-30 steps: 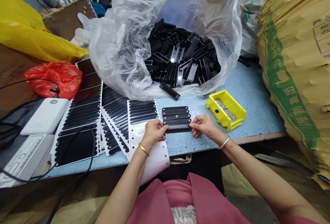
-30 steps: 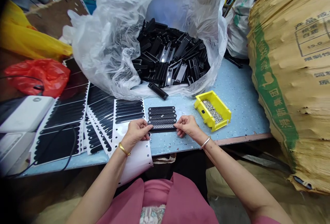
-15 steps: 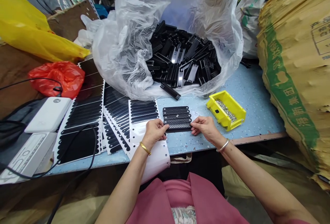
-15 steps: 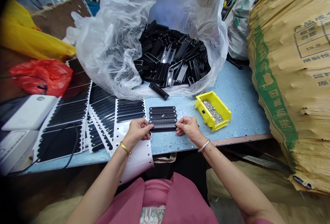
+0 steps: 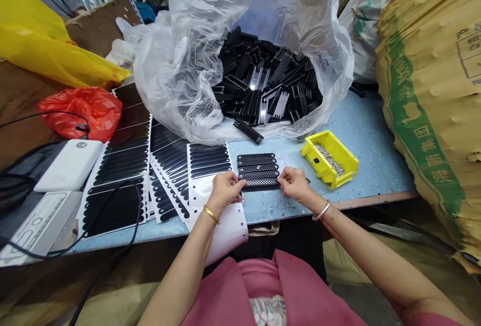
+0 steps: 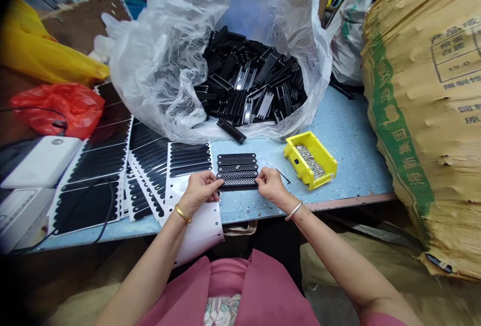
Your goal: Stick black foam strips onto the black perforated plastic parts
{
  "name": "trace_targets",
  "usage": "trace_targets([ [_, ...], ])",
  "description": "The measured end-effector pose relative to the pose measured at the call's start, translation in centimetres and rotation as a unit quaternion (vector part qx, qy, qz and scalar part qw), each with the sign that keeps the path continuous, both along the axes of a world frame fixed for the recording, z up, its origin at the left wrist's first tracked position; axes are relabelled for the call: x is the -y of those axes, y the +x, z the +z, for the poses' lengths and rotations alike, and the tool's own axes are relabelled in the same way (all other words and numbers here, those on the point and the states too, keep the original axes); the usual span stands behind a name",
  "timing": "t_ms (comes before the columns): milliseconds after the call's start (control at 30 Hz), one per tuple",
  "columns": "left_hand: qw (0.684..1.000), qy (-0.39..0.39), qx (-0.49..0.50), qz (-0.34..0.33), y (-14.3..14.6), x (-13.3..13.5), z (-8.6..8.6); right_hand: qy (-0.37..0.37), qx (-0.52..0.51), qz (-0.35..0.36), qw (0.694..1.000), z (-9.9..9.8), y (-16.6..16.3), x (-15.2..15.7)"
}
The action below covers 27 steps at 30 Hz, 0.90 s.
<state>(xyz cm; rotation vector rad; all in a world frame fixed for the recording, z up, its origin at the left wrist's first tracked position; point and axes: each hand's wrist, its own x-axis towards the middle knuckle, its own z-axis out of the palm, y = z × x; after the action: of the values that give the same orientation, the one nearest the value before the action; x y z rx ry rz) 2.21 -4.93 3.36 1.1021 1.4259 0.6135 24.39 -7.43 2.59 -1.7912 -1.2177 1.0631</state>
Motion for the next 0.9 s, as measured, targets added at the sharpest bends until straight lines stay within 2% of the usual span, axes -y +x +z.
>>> trace_targets([
  [167, 1.000, -0.012, 0.005, 0.001, 0.0, -0.1, 0.2, -0.063, -0.112, 0.021, 0.992, 1.0, 0.6, 0.2],
  [367, 0.999, -0.031, 0.029, -0.014, -0.5, -0.4, 0.0, -0.067, -0.189, -0.007, 0.980, 1.3, 0.9, 0.7],
  [600, 0.995, -0.047, 0.079, -0.030, -1.0, -0.4, 0.2, -0.056, -0.177, -0.022, 0.982, 1.0, 0.5, 0.8],
  [900, 0.991, -0.075, 0.097, -0.056, -1.6, -1.0, 0.5, -0.071, -0.178, -0.016, 0.981, 0.6, 0.9, 0.6],
])
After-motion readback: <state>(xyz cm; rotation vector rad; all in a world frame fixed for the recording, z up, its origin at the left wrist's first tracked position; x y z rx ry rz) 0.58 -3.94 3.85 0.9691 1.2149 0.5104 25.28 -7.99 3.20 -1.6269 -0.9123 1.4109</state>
